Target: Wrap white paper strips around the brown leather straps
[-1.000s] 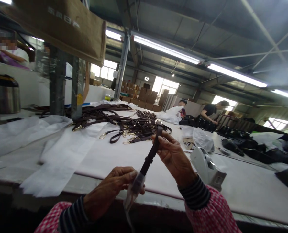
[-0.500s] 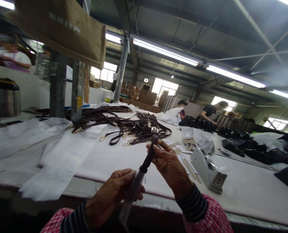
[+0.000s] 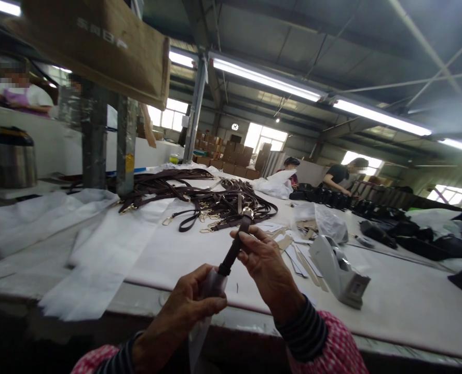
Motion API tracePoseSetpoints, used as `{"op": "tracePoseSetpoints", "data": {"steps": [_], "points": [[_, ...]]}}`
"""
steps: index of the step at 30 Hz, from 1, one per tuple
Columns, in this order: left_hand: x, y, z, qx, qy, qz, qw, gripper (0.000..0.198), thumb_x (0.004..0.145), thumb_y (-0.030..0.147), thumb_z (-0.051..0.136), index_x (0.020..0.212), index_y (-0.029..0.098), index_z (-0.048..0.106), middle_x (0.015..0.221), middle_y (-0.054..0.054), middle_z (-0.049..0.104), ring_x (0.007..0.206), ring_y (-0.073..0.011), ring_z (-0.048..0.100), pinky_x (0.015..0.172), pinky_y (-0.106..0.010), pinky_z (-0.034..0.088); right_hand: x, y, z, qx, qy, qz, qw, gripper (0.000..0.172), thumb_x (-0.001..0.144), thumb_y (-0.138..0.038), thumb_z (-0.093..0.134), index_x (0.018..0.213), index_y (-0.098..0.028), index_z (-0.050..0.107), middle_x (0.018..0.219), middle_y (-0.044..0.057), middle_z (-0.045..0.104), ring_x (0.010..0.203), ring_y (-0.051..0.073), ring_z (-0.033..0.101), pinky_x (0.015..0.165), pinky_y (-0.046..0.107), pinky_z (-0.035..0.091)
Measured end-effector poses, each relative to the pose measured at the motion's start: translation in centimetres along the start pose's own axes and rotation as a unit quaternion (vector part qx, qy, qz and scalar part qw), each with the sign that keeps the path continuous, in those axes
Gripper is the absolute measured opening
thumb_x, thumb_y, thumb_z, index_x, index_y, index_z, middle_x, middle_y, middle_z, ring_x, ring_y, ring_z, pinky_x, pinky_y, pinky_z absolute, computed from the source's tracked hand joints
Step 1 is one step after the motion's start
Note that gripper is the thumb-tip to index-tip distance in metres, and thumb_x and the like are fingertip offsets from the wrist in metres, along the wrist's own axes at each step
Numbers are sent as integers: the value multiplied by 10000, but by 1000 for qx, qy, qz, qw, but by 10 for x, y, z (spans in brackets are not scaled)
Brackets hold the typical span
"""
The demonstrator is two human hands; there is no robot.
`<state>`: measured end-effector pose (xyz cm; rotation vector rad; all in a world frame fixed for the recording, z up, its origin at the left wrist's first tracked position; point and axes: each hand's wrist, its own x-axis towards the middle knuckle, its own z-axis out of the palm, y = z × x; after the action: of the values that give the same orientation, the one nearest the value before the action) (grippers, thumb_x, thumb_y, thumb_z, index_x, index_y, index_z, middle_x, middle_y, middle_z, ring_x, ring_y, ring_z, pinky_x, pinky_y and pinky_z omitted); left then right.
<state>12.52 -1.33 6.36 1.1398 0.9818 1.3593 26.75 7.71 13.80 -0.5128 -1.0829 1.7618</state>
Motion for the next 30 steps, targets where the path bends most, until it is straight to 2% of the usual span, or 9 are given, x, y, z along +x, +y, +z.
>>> {"op": "tracePoseSetpoints", "data": {"steps": [3,6,9,13,20,24,26,28,30], "points": [[3,-2,1,27,29,19,999,293,728,285,800,925,162,623,716,35,553,630,-111,452,590,-239,328,-2,7,5,-7,16,3,1000,282,661,-253,890,858,-186,700,953,75,726,730,123,613,520,170,481],[6,2,2,27,45,35,998,278,717,250,789,928,155,635,722,30,561,639,-116,468,607,-241,351,-3,13,8,-6,24,8,1000,262,659,-250,890,840,-196,708,942,71,727,690,116,597,503,173,481],[6,10,0,20,32,29,999,280,724,244,786,950,150,649,712,30,564,636,-115,465,601,-235,353,-4,15,9,-7,2,24,1000,274,650,-259,899,831,-196,704,924,75,726,697,131,608,520,194,501],[4,17,-4,23,-1,19,1000,218,747,193,742,941,147,653,722,36,543,632,-106,451,591,-227,372,-6,16,4,-23,-43,37,998,274,704,-275,873,882,-177,689,933,77,730,778,153,635,617,232,524],[7,21,-1,7,-32,-6,999,294,739,174,748,1004,146,625,759,23,594,631,-89,463,567,-204,359,-4,25,-5,-61,-48,23,997,257,736,-251,857,885,-176,663,929,64,753,747,118,588,598,199,409],[6,21,0,-34,-17,-17,999,398,671,149,757,1046,146,625,720,28,592,574,-78,459,538,-201,348,-9,39,-13,-73,-97,26,992,202,760,-290,827,871,-174,706,861,46,726,763,159,621,714,276,474],[4,16,1,-57,1,-21,998,379,610,114,733,974,140,632,680,22,604,534,-73,458,516,-201,339,-15,49,-18,-94,-109,37,989,269,737,-313,841,951,-185,741,907,65,731,858,214,663,782,321,505],[4,10,0,-79,15,-29,996,355,563,106,735,900,149,635,663,2,629,504,-79,478,501,-210,344,-19,59,-24,-132,-102,48,985,406,696,-369,869,1059,-226,756,991,96,747,956,282,690,821,373,535],[10,7,-8,-89,20,-38,995,389,537,170,830,882,185,650,663,-12,639,489,-112,518,485,-238,372,-16,70,-30,-179,-94,49,978,443,704,-501,841,1092,-301,769,1016,103,761,893,317,723,787,433,571]]}}
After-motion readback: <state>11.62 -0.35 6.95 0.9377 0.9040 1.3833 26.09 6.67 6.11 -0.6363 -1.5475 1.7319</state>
